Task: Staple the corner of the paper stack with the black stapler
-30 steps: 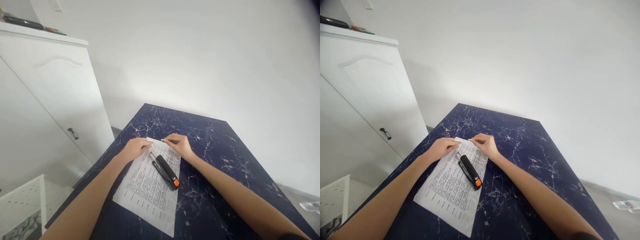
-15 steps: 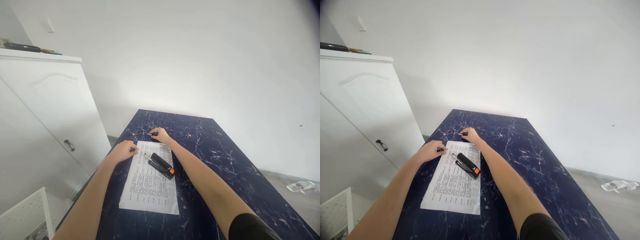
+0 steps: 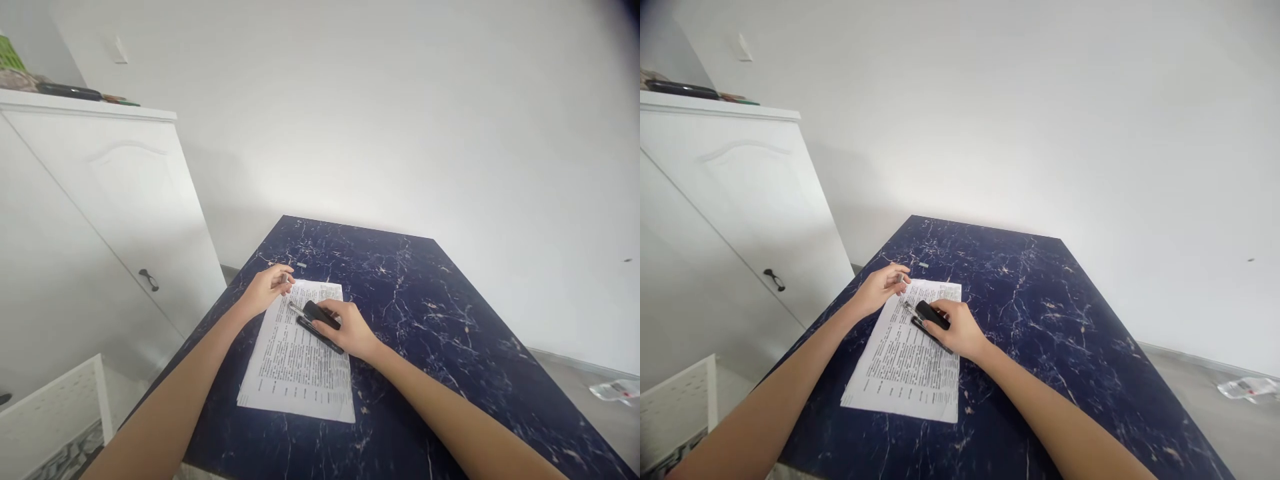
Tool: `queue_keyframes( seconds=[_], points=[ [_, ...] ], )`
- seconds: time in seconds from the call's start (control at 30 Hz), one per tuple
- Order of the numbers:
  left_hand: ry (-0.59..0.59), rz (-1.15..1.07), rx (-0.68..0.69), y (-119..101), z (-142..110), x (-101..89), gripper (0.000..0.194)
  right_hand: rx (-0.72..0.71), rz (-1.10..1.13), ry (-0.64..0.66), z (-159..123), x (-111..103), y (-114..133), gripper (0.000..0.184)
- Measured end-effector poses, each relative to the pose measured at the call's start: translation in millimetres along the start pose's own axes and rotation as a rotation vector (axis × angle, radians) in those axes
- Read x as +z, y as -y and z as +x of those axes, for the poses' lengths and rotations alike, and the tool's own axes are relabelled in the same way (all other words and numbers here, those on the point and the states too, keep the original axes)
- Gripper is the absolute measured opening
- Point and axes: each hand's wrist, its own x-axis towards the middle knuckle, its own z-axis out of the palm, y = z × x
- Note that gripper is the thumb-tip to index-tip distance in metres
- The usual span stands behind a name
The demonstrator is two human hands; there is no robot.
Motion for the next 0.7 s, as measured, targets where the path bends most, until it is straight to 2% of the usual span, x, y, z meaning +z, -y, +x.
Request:
queue_keyframes(
  seconds=[0.1, 0.17, 0.3, 0.43, 0.5, 0.6, 0.7],
  points=[
    [-0.009, -0.125, -0.045, -3.1, -1.1, 3.7, 0.038, 0.019, 0.116, -0.019, 1.4, -2.6, -6.6, 0.020],
    [0.003, -0.146, -0.044, -5.1, -1.9, 5.8, 0.040, 0.017, 0.171, -0.006, -1.0, -5.6, -7.7, 0.029],
    [0.027, -0.118, -0.015, -5.9, -2.2, 9.9, 0.043, -0.095, 0.176, 0.086, -7.2, -12.5, -5.6, 0.050],
    [0.021, -0.007, -0.074, -3.9, -2.3, 13.2, 0.051, -0.133, 0.113, 0.015, -9.0, -14.0, -9.4, 0.049],
    [0.029, 0.008, -0.097, -3.6, -2.9, 13.9, 0.047, -0.110, 0.100, -0.025, -9.0, -12.7, -13.0, 0.048],
    [0.069, -0.010, -0.053, -6.3, -4.1, 12.8, 0.037, -0.074, 0.098, -0.032, -8.8, -11.6, -16.9, 0.044],
    [0.145, 0.106, 0.038, -11.5, -4.6, 9.0, 0.032, -0.059, 0.112, -0.034, -7.7, -12.1, -18.6, 0.040]
  ],
)
